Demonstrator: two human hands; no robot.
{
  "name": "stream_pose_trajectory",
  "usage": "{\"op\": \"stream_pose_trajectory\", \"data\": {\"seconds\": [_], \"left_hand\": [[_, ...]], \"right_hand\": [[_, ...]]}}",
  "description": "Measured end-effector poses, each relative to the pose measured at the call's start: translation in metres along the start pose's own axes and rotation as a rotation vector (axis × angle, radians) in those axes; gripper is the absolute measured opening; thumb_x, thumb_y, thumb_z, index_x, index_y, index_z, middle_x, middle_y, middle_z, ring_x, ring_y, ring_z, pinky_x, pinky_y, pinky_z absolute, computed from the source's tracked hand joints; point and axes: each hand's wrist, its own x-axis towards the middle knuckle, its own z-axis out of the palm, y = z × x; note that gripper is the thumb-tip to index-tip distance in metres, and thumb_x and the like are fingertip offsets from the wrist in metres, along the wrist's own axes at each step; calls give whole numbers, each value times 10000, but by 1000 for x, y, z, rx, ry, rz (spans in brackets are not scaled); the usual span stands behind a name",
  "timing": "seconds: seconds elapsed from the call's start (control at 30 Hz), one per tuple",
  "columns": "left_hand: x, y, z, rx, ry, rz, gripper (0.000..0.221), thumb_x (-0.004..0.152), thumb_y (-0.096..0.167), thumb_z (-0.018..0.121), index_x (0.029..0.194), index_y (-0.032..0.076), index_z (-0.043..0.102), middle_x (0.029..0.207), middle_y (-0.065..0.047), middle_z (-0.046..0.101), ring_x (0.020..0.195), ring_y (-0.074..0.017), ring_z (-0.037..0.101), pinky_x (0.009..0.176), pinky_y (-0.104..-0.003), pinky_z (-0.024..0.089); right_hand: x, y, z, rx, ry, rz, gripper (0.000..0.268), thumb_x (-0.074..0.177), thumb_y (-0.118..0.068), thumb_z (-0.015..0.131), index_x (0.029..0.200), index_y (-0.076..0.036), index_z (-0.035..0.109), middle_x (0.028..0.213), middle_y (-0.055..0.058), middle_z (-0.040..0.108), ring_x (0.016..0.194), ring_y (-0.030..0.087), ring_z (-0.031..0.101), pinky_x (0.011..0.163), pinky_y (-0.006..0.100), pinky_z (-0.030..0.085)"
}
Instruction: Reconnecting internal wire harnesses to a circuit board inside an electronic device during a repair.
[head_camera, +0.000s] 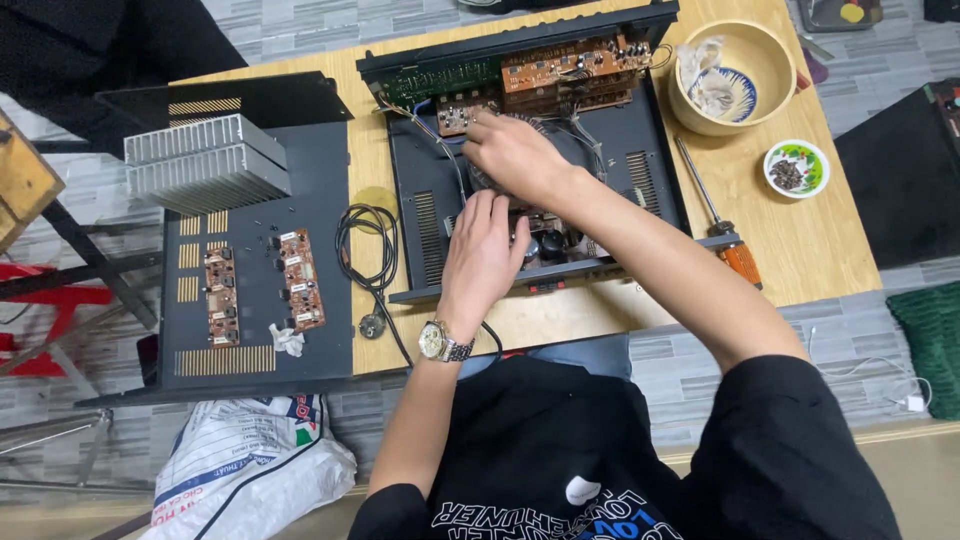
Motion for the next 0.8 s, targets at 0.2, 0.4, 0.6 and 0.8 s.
{"op": "stream_pose_trajectory", "data": {"seconds": [0.2,0.4,0.6,0.8], "left_hand": [[1,3,-2,9,43,17,227,950,201,538,999,-9,609,1029,-161,577,1168,-356,577,941,-435,502],[3,4,-1,-29,61,2,162,936,186,562,926,25,581,962,-129,573,1134,-347,596,942,-433,502],[5,17,-24,-18,58,31,142,978,138,519,923,8,543,915,-138,532,901,-289,519,825,-423,464],[5,19,-25,-40,42,21,166,994,146,508,966,-9,561,941,-134,543,908,-271,517,831,-411,469]], "right_hand": [[-50,2,-38,46,-94,-136,40,932,-64,610,918,-84,642,926,45,561,946,228,562,825,281,499],[-88,44,-51,191,-165,101,39,966,-89,675,942,-62,661,890,68,635,887,238,637,773,313,534],[-60,51,-56,452,-181,348,143,950,-30,696,1069,11,628,1042,175,620,876,373,627,695,465,504],[-28,55,-13,444,-81,236,76,898,60,723,937,50,658,921,171,670,826,320,650,717,408,563]]}}
